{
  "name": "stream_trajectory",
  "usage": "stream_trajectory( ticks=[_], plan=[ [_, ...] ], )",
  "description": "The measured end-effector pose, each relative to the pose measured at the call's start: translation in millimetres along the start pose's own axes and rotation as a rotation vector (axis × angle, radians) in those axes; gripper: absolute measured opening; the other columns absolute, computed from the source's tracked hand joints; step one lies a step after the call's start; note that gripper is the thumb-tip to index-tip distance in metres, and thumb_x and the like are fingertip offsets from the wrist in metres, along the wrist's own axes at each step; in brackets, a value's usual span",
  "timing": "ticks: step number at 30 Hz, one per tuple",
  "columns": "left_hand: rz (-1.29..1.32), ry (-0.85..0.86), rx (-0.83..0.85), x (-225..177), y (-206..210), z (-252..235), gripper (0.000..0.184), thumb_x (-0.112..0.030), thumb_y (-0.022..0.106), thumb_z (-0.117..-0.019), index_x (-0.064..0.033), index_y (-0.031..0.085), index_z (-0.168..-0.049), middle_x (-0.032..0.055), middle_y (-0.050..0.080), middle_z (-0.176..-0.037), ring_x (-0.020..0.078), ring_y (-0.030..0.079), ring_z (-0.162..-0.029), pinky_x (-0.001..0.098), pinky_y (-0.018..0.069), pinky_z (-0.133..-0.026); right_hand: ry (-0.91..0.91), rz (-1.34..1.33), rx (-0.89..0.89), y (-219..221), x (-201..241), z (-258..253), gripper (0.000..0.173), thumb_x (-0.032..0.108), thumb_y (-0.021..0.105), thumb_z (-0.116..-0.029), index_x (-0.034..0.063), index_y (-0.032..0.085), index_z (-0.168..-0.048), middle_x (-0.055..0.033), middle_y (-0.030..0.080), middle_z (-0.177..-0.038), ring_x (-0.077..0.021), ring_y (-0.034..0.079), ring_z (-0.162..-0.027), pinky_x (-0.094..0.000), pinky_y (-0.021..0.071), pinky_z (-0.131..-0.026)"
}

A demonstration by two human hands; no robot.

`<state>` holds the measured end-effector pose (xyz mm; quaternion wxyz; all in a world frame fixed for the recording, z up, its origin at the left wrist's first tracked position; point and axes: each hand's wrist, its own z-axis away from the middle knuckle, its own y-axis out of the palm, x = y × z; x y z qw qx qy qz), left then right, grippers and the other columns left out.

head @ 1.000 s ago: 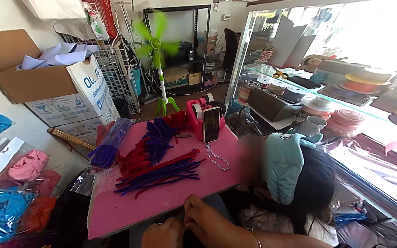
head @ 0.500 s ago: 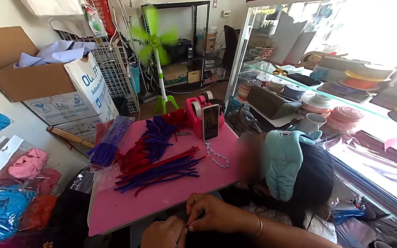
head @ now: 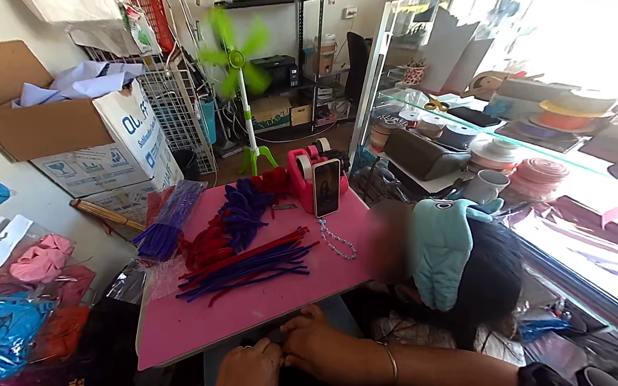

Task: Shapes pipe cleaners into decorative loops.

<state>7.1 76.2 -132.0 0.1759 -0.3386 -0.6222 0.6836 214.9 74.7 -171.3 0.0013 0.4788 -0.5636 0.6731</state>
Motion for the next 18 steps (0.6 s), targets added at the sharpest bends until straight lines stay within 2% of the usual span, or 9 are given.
stream_trajectory(
  ticks=[2, 4, 7, 10, 11, 13, 15, 16, 18],
  plan=[
    [0.048, -0.074, 0.232, -1, -14, -4, 0.029, -0.018, 0.052, -0.1040, 0.0003, 0.074, -0.103, 0.0181, 0.074, -0.102, 0.0381, 0.073, -0.092, 0.0571, 0.0564, -0.076, -0.066, 0.097, -0.055, 10, -2, -1, 0.024, 0.020, 0.059, -0.1029, 0.0027, 0.076, -0.103, -0.0106, 0.076, -0.103, -0.0332, 0.064, -0.122, -0.0682, 0.0317, -0.108],
    [0.089, -0.141, 0.428, -1, -25, -11, 0.035, -0.022, 0.047, -0.1070, 0.0018, 0.072, -0.108, 0.0210, 0.073, -0.108, 0.0401, 0.071, -0.102, 0.0599, 0.0533, -0.085, -0.176, 0.270, -0.205, 24, -7, -3, 0.017, 0.022, 0.065, -0.0968, 0.0098, 0.076, -0.091, -0.0033, 0.076, -0.091, -0.0261, 0.068, -0.114, -0.0600, 0.0386, -0.105],
    [0.146, -0.113, 0.517, 11, -33, -17, 0.036, -0.024, 0.047, -0.1066, 0.0023, 0.071, -0.099, 0.0210, 0.072, -0.097, 0.0394, 0.070, -0.096, 0.0599, 0.0518, -0.081, -0.293, 0.492, -0.406, 36, -10, -7, 0.015, 0.026, 0.064, -0.0922, 0.0194, 0.070, -0.081, 0.0047, 0.071, -0.079, -0.0173, 0.067, -0.107, -0.0450, 0.0375, -0.106],
    [0.154, -0.074, 0.544, 21, -41, -21, 0.035, -0.028, 0.048, -0.1060, -0.0016, 0.071, -0.099, 0.0181, 0.071, -0.093, 0.0375, 0.070, -0.092, 0.0599, 0.0509, -0.078, -0.326, 0.533, -0.483, 39, -10, -12, 0.016, 0.026, 0.061, -0.0940, 0.0214, 0.066, -0.080, 0.0058, 0.067, -0.077, -0.0154, 0.065, -0.105, -0.0411, 0.0339, -0.107],
    [0.167, -0.082, 0.479, 23, -44, -19, 0.035, -0.031, 0.051, -0.1052, -0.0036, 0.073, -0.102, 0.0168, 0.073, -0.095, 0.0371, 0.070, -0.093, 0.0611, 0.0513, -0.078, -0.313, 0.489, -0.498, 37, -10, -15, 0.015, 0.026, 0.061, -0.0936, 0.0207, 0.066, -0.080, 0.0052, 0.068, -0.077, -0.0152, 0.065, -0.104, -0.0423, 0.0342, -0.106],
    [0.250, -0.092, 0.133, 29, -46, -11, 0.039, -0.040, 0.058, -0.1014, -0.0068, 0.076, -0.111, 0.0125, 0.075, -0.100, 0.0327, 0.073, -0.094, 0.0605, 0.0552, -0.081, -0.243, 0.292, -0.539, 27, -8, -22, 0.015, 0.022, 0.061, -0.0923, 0.0160, 0.068, -0.080, 0.0014, 0.072, -0.082, -0.0153, 0.068, -0.101, -0.0494, 0.0373, -0.103],
    [0.429, -0.074, -0.299, 40, -39, -9, 0.054, -0.048, 0.054, -0.1011, -0.0028, 0.067, -0.127, 0.0083, 0.073, -0.113, 0.0199, 0.070, -0.102, 0.0448, 0.0581, -0.089, -0.142, 0.008, -0.560, 11, -3, -27, 0.019, 0.020, 0.059, -0.0959, 0.0103, 0.070, -0.082, -0.0023, 0.074, -0.088, -0.0135, 0.069, -0.099, -0.0522, 0.0362, -0.102],
    [0.581, -0.059, -0.464, 43, -33, -12, 0.058, -0.048, 0.051, -0.1033, 0.0014, 0.061, -0.133, 0.0081, 0.070, -0.119, 0.0139, 0.068, -0.106, 0.0349, 0.0573, -0.091, -0.093, -0.149, -0.568, 2, 2, -27, 0.022, 0.019, 0.058, -0.0989, 0.0077, 0.070, -0.084, -0.0028, 0.074, -0.090, -0.0110, 0.069, -0.095, -0.0502, 0.0360, -0.103],
    [0.892, -0.049, -0.609, 36, -20, -18, 0.055, -0.042, 0.051, -0.1054, 0.0031, 0.057, -0.135, 0.0054, 0.069, -0.121, 0.0096, 0.067, -0.107, 0.0278, 0.0565, -0.092, -0.009, -0.459, -0.579, -7, 12, -28, 0.024, 0.016, 0.054, -0.1031, 0.0041, 0.070, -0.089, 0.0003, 0.075, -0.086, -0.0025, 0.067, -0.085, -0.0379, 0.0406, -0.098]
  ],
)
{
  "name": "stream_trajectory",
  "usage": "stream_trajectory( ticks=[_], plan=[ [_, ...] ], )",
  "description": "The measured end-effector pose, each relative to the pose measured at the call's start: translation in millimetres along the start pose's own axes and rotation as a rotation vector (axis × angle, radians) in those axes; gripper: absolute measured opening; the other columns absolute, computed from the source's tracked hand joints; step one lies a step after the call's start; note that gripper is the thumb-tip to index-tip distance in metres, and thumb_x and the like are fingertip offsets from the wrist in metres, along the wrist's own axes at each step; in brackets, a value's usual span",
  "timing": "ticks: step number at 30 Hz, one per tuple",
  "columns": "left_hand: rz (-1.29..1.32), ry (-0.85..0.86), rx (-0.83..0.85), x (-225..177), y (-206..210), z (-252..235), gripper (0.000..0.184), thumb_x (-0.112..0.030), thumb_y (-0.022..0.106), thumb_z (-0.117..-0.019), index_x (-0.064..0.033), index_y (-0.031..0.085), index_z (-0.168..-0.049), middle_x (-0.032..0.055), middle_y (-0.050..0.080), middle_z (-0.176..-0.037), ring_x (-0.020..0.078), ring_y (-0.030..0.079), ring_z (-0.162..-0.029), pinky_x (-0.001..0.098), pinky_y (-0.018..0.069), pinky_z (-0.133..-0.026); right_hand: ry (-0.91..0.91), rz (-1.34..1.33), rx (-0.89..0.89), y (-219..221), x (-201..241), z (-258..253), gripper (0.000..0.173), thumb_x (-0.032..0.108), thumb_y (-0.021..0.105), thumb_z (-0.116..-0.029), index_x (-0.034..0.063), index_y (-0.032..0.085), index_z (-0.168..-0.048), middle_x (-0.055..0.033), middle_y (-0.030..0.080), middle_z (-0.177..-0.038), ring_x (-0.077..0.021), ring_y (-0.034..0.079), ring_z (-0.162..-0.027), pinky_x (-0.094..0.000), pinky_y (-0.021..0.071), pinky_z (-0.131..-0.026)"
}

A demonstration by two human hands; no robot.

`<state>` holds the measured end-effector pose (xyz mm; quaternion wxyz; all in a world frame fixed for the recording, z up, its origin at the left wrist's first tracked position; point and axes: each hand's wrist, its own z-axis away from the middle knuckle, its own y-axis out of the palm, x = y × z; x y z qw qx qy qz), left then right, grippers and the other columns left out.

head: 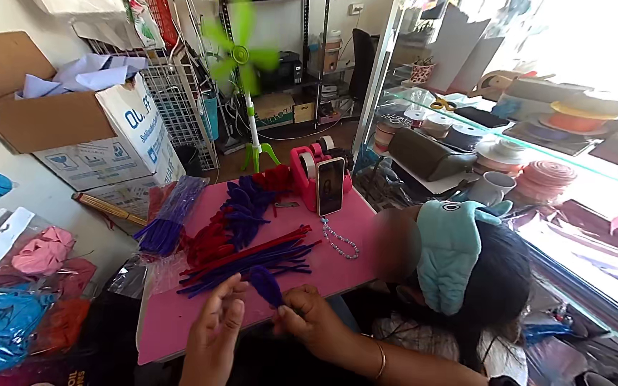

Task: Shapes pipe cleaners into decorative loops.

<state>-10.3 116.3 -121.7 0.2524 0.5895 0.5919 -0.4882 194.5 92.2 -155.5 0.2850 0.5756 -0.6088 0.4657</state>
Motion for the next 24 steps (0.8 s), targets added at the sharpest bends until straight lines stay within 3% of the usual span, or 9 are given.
stream_trajectory(
  ticks=[2, 4, 8, 10, 13, 15, 18, 21, 24],
  plan=[
    [0.184, -0.090, 0.024, 2, 17, 14, 0.037, -0.030, 0.057, -0.1040, -0.0017, 0.065, -0.126, 0.0009, 0.072, -0.116, 0.0078, 0.069, -0.104, 0.0280, 0.0575, -0.093, 0.072, -0.188, -0.007, 4, 5, 0, 0.023, 0.013, 0.052, -0.1046, 0.0026, 0.068, -0.092, 0.0037, 0.074, -0.084, 0.0044, 0.065, -0.078, -0.0196, 0.0522, -0.080],
    [0.296, -0.165, 0.002, 6, 30, 26, 0.019, -0.014, 0.061, -0.1005, -0.0044, 0.073, -0.111, -0.0009, 0.074, -0.107, 0.0069, 0.071, -0.095, 0.0261, 0.0600, -0.087, 0.082, -0.274, 0.027, 8, 3, 4, 0.024, 0.013, 0.051, -0.1059, 0.0000, 0.068, -0.094, 0.0050, 0.067, -0.079, 0.0064, 0.059, -0.073, -0.0140, 0.0490, -0.070],
    [0.418, -0.243, -0.052, 9, 35, 35, 0.016, -0.010, 0.062, -0.0989, -0.0076, 0.078, -0.102, -0.0012, 0.075, -0.101, 0.0049, 0.069, -0.084, 0.0218, 0.0588, -0.078, 0.079, -0.242, 0.178, 5, -1, 8, 0.032, 0.016, 0.047, -0.1088, -0.0005, 0.069, -0.094, 0.0016, 0.069, -0.082, 0.0023, 0.060, -0.077, -0.0207, 0.0479, -0.075],
    [0.446, -0.262, -0.055, 11, 36, 37, 0.016, -0.009, 0.062, -0.0989, -0.0080, 0.078, -0.101, -0.0011, 0.075, -0.097, 0.0037, 0.068, -0.080, 0.0204, 0.0580, -0.075, 0.153, -0.287, 0.253, 3, -1, 8, 0.033, 0.017, 0.045, -0.1098, -0.0004, 0.069, -0.096, 0.0026, 0.071, -0.086, 0.0026, 0.062, -0.080, -0.0190, 0.0510, -0.076],
    [0.432, -0.280, -0.085, 13, 34, 37, 0.018, -0.005, 0.058, -0.0998, -0.0045, 0.076, -0.098, 0.0028, 0.076, -0.098, 0.0079, 0.072, -0.086, 0.0243, 0.0599, -0.081, 0.281, -0.228, 0.258, 1, -2, 9, 0.031, 0.026, 0.051, -0.1083, 0.0036, 0.070, -0.099, 0.0029, 0.073, -0.090, -0.0002, 0.066, -0.084, -0.0262, 0.0527, -0.082],
    [0.357, -0.267, -0.107, 15, 31, 37, 0.020, -0.004, 0.052, -0.1025, -0.0033, 0.072, -0.103, 0.0023, 0.077, -0.100, 0.0087, 0.072, -0.093, 0.0265, 0.0590, -0.088, 0.262, -0.166, 0.152, -2, -3, 10, 0.027, 0.030, 0.060, -0.1033, 0.0043, 0.069, -0.107, -0.0012, 0.071, -0.099, -0.0061, 0.064, -0.096, -0.0349, 0.0482, -0.093],
    [0.162, -0.182, -0.022, 15, 31, 38, 0.019, -0.009, 0.049, -0.1057, -0.0029, 0.066, -0.107, -0.0045, 0.072, -0.094, 0.0002, 0.068, -0.088, 0.0195, 0.0566, -0.084, 0.196, -0.246, 0.071, -9, 3, 7, 0.044, 0.028, 0.070, -0.0958, 0.0001, 0.060, -0.128, -0.0071, 0.064, -0.124, -0.0081, 0.061, -0.113, -0.0257, 0.0523, -0.095],
    [0.147, -0.124, 0.101, 12, 37, 39, 0.017, -0.014, 0.053, -0.1058, -0.0040, 0.066, -0.105, -0.0066, 0.069, -0.089, -0.0038, 0.065, -0.083, 0.0152, 0.0545, -0.079, 0.147, -0.440, 0.065, -5, 2, 6, 0.024, 0.013, 0.073, -0.0938, -0.0022, 0.069, -0.112, -0.0076, 0.064, -0.121, -0.0079, 0.066, -0.102, -0.0253, 0.0585, -0.087],
    [0.149, -0.090, 0.130, 11, 38, 39, 0.023, -0.019, 0.060, -0.1028, -0.0009, 0.067, -0.115, -0.0014, 0.073, -0.101, 0.0014, 0.069, -0.093, 0.0210, 0.0576, -0.086, 0.211, -0.541, -0.023, -4, 2, 6, 0.013, 0.007, 0.071, -0.0943, -0.0009, 0.073, -0.104, -0.0056, 0.068, -0.116, -0.0079, 0.068, -0.097, -0.0250, 0.0593, -0.084]
  ],
)
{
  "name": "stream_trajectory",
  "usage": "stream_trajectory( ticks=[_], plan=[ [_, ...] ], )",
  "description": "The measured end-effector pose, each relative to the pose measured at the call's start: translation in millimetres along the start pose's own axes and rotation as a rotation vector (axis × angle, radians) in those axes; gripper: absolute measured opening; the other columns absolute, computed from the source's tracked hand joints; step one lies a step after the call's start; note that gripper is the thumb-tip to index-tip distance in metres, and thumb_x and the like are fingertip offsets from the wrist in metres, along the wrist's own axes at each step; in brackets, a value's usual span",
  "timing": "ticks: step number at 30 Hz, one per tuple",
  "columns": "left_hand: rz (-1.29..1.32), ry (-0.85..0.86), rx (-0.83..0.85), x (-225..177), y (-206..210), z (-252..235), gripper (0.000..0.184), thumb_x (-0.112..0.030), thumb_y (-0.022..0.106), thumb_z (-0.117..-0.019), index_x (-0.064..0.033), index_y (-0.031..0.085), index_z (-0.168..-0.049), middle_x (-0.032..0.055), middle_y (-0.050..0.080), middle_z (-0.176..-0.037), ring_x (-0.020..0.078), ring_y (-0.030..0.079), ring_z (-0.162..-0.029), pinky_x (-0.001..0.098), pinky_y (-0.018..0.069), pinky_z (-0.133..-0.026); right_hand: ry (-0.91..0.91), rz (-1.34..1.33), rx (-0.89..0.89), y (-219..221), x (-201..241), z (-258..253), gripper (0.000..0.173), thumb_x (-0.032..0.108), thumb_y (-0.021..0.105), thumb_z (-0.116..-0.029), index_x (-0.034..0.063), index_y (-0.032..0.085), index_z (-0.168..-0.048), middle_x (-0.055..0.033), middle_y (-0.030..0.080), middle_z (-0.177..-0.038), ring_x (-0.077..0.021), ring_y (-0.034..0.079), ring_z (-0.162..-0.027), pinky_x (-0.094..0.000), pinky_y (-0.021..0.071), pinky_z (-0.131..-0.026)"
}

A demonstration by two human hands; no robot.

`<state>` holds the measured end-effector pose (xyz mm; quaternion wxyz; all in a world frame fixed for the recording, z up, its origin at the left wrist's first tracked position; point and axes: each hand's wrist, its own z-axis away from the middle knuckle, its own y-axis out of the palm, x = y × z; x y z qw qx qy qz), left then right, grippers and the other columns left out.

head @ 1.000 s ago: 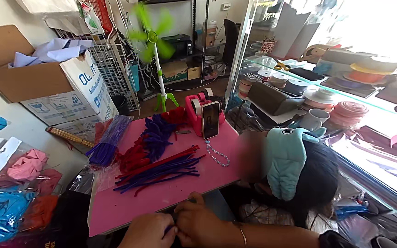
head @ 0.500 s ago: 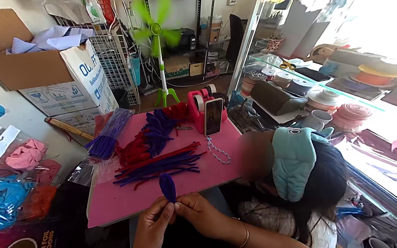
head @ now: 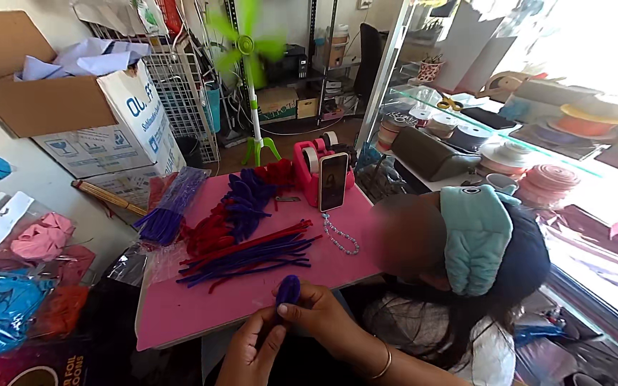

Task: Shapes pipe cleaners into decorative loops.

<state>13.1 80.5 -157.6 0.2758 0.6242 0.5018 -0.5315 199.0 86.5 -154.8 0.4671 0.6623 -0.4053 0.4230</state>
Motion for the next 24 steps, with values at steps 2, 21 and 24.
stream_trajectory(
  ticks=[2, 21, 24],
  plan=[
    [-0.063, 0.015, -0.047, 0, 1, 0, 0.026, -0.022, 0.066, -0.0994, -0.0007, 0.070, -0.113, 0.0004, 0.074, -0.101, 0.0028, 0.070, -0.093, 0.0216, 0.0591, -0.086, 0.034, -0.045, -0.025, 0, 3, 0, 0.012, 0.005, 0.070, -0.0942, -0.0009, 0.073, -0.105, -0.0049, 0.068, -0.113, -0.0085, 0.068, -0.097, -0.0259, 0.0593, -0.086],
    [0.058, -0.006, -0.209, 7, 18, -1, 0.014, -0.007, 0.059, -0.0877, -0.0129, 0.062, -0.075, -0.0095, 0.055, -0.065, -0.0052, 0.050, -0.056, 0.0111, 0.0420, -0.052, -0.233, 0.184, -0.153, 2, -14, -7, 0.009, 0.006, 0.071, -0.0938, 0.0003, 0.077, -0.096, -0.0059, 0.077, -0.101, -0.0090, 0.073, -0.096, -0.0257, 0.0600, -0.088],
    [0.148, -0.034, -0.239, 7, 16, -3, 0.016, -0.004, 0.057, -0.0902, -0.0131, 0.064, -0.079, -0.0095, 0.059, -0.067, -0.0038, 0.055, -0.059, 0.0120, 0.0464, -0.056, -0.447, 0.426, -0.116, -1, -15, -16, 0.018, 0.012, 0.069, -0.0965, -0.0031, 0.075, -0.104, -0.0092, 0.076, -0.107, -0.0112, 0.071, -0.104, -0.0267, 0.0581, -0.094]
  ],
)
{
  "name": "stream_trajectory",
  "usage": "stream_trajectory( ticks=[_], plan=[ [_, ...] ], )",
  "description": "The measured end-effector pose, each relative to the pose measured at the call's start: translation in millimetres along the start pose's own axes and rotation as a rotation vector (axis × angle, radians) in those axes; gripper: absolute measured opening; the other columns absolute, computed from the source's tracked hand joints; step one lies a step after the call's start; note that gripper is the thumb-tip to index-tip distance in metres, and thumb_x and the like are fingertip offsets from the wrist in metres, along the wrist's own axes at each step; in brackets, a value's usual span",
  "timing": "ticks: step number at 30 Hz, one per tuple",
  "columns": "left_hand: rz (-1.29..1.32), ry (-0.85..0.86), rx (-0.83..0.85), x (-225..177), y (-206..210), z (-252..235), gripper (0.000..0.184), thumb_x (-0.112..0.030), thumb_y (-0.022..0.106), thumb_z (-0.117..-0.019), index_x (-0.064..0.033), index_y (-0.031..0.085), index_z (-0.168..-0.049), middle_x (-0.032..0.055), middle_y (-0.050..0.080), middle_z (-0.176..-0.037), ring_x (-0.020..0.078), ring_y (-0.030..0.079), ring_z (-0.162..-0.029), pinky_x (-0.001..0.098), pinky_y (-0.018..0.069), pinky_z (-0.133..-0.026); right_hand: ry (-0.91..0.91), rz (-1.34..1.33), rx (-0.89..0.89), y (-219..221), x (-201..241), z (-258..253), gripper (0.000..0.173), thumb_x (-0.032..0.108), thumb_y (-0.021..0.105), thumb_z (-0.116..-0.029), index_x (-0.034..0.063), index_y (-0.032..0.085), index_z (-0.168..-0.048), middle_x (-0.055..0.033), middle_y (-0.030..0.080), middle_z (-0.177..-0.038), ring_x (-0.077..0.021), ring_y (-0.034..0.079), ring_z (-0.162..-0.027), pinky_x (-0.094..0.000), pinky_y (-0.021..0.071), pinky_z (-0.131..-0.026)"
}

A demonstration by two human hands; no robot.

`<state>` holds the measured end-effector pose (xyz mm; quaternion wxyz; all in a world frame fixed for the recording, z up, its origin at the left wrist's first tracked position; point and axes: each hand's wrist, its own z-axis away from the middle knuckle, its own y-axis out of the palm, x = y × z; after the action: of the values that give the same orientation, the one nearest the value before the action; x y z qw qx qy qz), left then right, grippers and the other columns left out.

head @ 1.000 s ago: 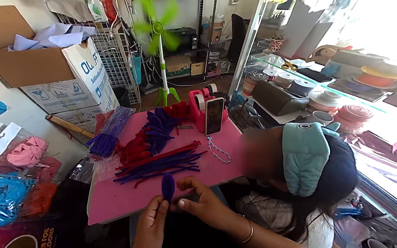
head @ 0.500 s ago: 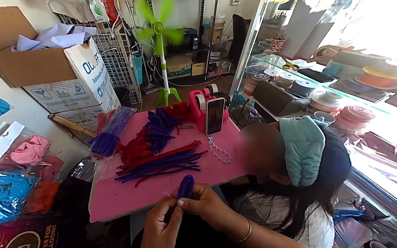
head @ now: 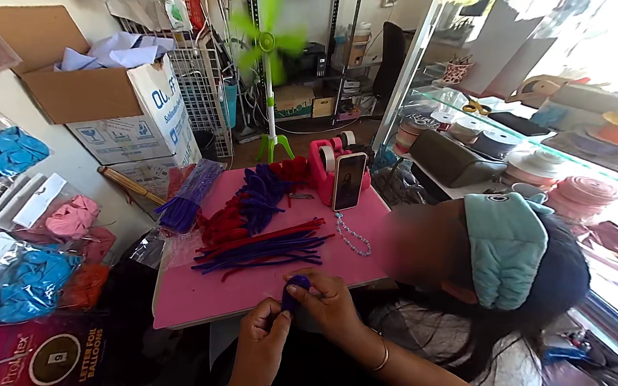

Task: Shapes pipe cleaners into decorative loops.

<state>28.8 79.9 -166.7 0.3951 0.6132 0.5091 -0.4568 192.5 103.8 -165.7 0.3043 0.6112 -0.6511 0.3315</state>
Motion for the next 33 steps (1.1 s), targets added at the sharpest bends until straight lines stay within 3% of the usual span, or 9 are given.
stream_trajectory(
  ticks=[3, 5, 9, 12, 16, 19, 25, 29, 33],
  plan=[
    [0.033, 0.028, -0.027, 0, -2, 0, 0.014, -0.005, 0.059, -0.0934, -0.0110, 0.067, -0.085, -0.0081, 0.065, -0.074, -0.0024, 0.060, -0.066, 0.0144, 0.0512, -0.063, 0.246, -0.177, 0.229, -4, 11, -7, 0.036, 0.014, 0.073, -0.0943, -0.0048, 0.063, -0.124, -0.0077, 0.073, -0.113, -0.0099, 0.071, -0.101, -0.0274, 0.0600, -0.089],
    [-0.003, 0.049, -0.016, -2, -5, 1, 0.011, -0.006, 0.061, -0.0938, -0.0086, 0.070, -0.089, -0.0054, 0.071, -0.084, -0.0010, 0.065, -0.073, 0.0166, 0.0559, -0.068, 0.352, -0.329, 0.286, -1, 12, -7, 0.019, 0.005, 0.073, -0.0926, -0.0025, 0.070, -0.110, -0.0048, 0.076, -0.100, -0.0080, 0.072, -0.088, -0.0275, 0.0615, -0.082],
    [-0.096, 0.036, -0.001, 0, -7, 1, 0.011, -0.008, 0.061, -0.0917, -0.0104, 0.067, -0.084, -0.0077, 0.064, -0.074, -0.0021, 0.060, -0.065, 0.0150, 0.0515, -0.060, 0.031, 0.023, 0.201, 4, 2, -2, 0.013, 0.013, 0.070, -0.0965, 0.0018, 0.076, -0.098, -0.0025, 0.077, -0.099, -0.0045, 0.071, -0.095, -0.0237, 0.0575, -0.090],
    [-0.050, -0.026, 0.033, -3, -5, 1, 0.014, -0.007, 0.059, -0.0920, -0.0110, 0.066, -0.081, -0.0083, 0.063, -0.069, -0.0023, 0.059, -0.062, 0.0147, 0.0503, -0.059, -0.258, 0.448, 0.016, 4, -15, -6, 0.028, 0.032, 0.057, -0.1046, 0.0106, 0.075, -0.098, -0.0012, 0.077, -0.104, -0.0121, 0.069, -0.104, -0.0357, 0.0497, -0.096],
    [0.052, -0.132, -0.051, -5, -4, -1, 0.018, -0.006, 0.055, -0.0966, -0.0091, 0.065, -0.083, -0.0032, 0.072, -0.080, -0.0017, 0.063, -0.067, 0.0133, 0.0499, -0.060, 0.253, -0.076, 0.044, -10, 0, -20, 0.029, 0.020, 0.052, -0.1061, -0.0023, 0.063, -0.121, -0.0025, 0.072, -0.106, -0.0059, 0.068, -0.096, -0.0243, 0.0567, -0.085],
    [0.090, -0.199, -0.029, -7, -4, -3, 0.017, -0.007, 0.056, -0.0987, -0.0083, 0.066, -0.086, -0.0020, 0.072, -0.080, -0.0003, 0.064, -0.066, 0.0139, 0.0509, -0.058, 0.469, -0.300, 0.106, -14, 10, -15, 0.013, 0.012, 0.067, -0.0966, 0.0038, 0.068, -0.107, 0.0019, 0.071, -0.092, -0.0055, 0.068, -0.081, -0.0245, 0.0584, -0.075],
    [-0.046, -0.046, -0.029, -1, -6, -6, 0.019, -0.014, 0.063, -0.0986, -0.0016, 0.067, -0.112, 0.0005, 0.073, -0.095, 0.0065, 0.070, -0.083, 0.0232, 0.0606, -0.074, 0.431, -0.234, 0.070, -10, 15, -3, 0.004, 0.006, 0.071, -0.0930, 0.0038, 0.070, -0.097, 0.0026, 0.070, -0.081, -0.0024, 0.065, -0.071, -0.0197, 0.0566, -0.068],
    [-0.049, 0.072, -0.133, -4, -4, -5, 0.009, -0.009, 0.066, -0.0958, -0.0030, 0.070, -0.102, -0.0004, 0.073, -0.088, 0.0060, 0.071, -0.074, 0.0219, 0.0615, -0.068, 0.438, -0.272, 0.113, -7, 17, -1, 0.009, 0.005, 0.070, -0.0934, 0.0020, 0.068, -0.101, -0.0001, 0.071, -0.088, -0.0050, 0.068, -0.078, -0.0214, 0.0584, -0.072],
    [-0.032, 0.075, -0.110, -2, -2, -4, 0.012, -0.005, 0.066, -0.0942, -0.0024, 0.066, -0.106, -0.0003, 0.072, -0.088, 0.0059, 0.070, -0.073, 0.0212, 0.0611, -0.067, 0.447, -0.273, 0.129, -4, 16, 2, 0.006, 0.004, 0.070, -0.0927, 0.0029, 0.069, -0.098, 0.0010, 0.072, -0.085, -0.0039, 0.067, -0.074, -0.0205, 0.0575, -0.069]
  ],
)
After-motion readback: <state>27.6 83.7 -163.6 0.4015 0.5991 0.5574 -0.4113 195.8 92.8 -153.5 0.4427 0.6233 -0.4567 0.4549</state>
